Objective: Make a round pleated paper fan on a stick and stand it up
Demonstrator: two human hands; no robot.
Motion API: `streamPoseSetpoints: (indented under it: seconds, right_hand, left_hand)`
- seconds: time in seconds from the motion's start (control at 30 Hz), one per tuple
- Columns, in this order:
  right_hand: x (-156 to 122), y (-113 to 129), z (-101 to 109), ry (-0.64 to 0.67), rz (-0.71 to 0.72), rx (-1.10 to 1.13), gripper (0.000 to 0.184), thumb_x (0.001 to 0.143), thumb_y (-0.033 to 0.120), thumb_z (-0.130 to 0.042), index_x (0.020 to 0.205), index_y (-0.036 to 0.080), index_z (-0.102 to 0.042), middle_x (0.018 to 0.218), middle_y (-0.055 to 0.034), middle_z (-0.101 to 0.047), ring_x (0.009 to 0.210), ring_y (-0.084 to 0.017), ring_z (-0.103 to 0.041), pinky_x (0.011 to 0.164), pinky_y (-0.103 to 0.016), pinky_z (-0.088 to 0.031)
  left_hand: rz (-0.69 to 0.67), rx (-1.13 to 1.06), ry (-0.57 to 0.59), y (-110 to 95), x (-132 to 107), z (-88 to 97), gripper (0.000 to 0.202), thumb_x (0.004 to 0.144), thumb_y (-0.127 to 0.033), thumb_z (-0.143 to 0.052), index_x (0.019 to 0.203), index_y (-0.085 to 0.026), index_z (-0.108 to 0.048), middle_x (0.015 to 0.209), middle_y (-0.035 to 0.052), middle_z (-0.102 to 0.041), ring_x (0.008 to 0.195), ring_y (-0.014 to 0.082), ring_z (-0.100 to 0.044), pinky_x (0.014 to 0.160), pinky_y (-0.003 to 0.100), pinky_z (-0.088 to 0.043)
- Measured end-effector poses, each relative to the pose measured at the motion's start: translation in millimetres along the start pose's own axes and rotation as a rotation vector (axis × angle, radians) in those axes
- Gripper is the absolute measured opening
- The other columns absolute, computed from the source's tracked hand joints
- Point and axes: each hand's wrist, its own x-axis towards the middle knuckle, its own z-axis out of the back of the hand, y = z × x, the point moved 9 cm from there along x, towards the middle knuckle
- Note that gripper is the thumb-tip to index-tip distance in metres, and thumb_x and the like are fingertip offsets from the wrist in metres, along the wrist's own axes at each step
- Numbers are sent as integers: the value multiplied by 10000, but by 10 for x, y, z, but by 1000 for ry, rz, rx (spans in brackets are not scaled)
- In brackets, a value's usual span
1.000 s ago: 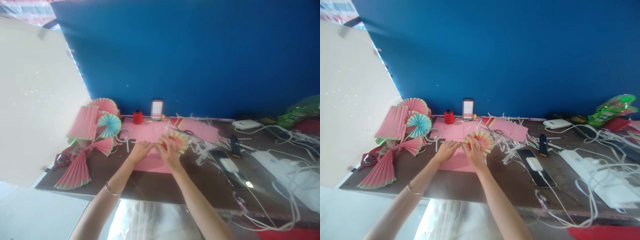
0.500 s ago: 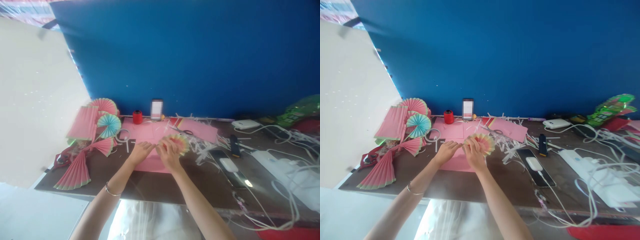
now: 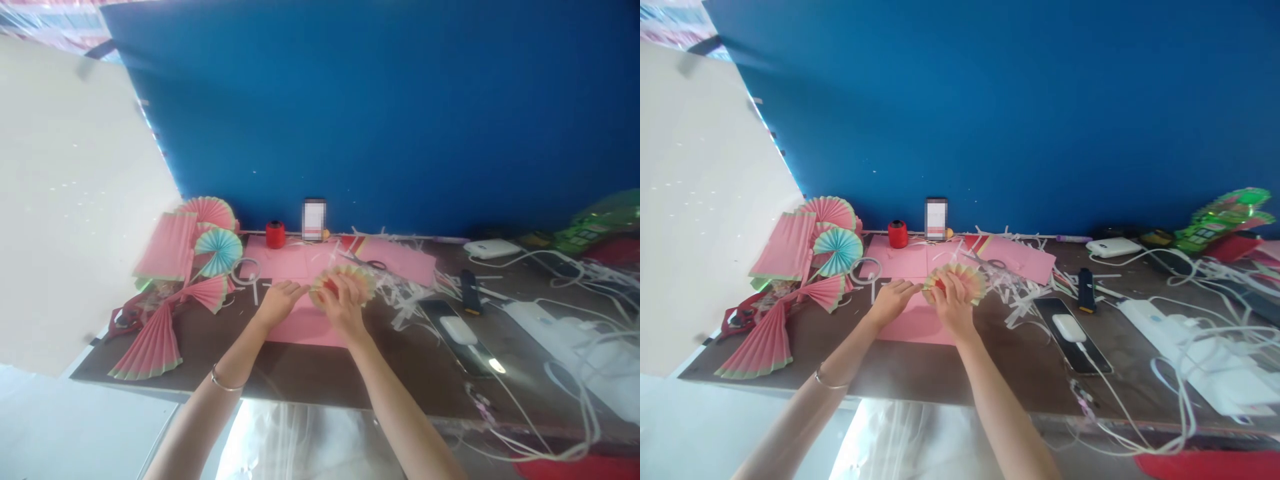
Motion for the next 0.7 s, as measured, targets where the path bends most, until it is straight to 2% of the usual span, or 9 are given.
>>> streamPoseSetpoints:
  seconds: [0.17,0.4,0.6,0.7]
  right_hand:
    - [16,57,82,-84,50,-44,61,830,211,-575,838,218,-635,1069,-59,-611,1116,-200,-464,964,-355,-311]
    - [-7,-82,-14,21,-40,81,113,847,245,-548,882,275,-651,1173,-49,-557,1152,-223,-427,988,-394,-293]
    - [-52,-295,-82,73,-213,181,250,886,339,-455,1110,320,-565,1209,-34,-515,1159,-218,-423,988,-394,-311]
    - [-52,-255,-98,73,-145,136,227,900,294,-420,1056,297,-585,1211,-36,-523,1173,-217,-417,984,-384,-308]
  left_hand:
    - [-13,-11,4,-4,-5,-22,310,887,-145,-406,1172,-197,-517,815,37,-594,763,156,-540,661,271,-429]
    - [43,13,47,79,-6,-62,330,879,-149,-427,1184,-229,-522,829,42,-599,792,166,-553,693,285,-419]
    - [98,27,107,151,-12,-104,360,865,-137,-439,1196,-257,-518,831,38,-597,793,160,-570,706,273,-421]
    - [108,16,128,154,-14,-134,355,866,-143,-435,1189,-261,-520,819,33,-599,764,156,-576,656,256,-418]
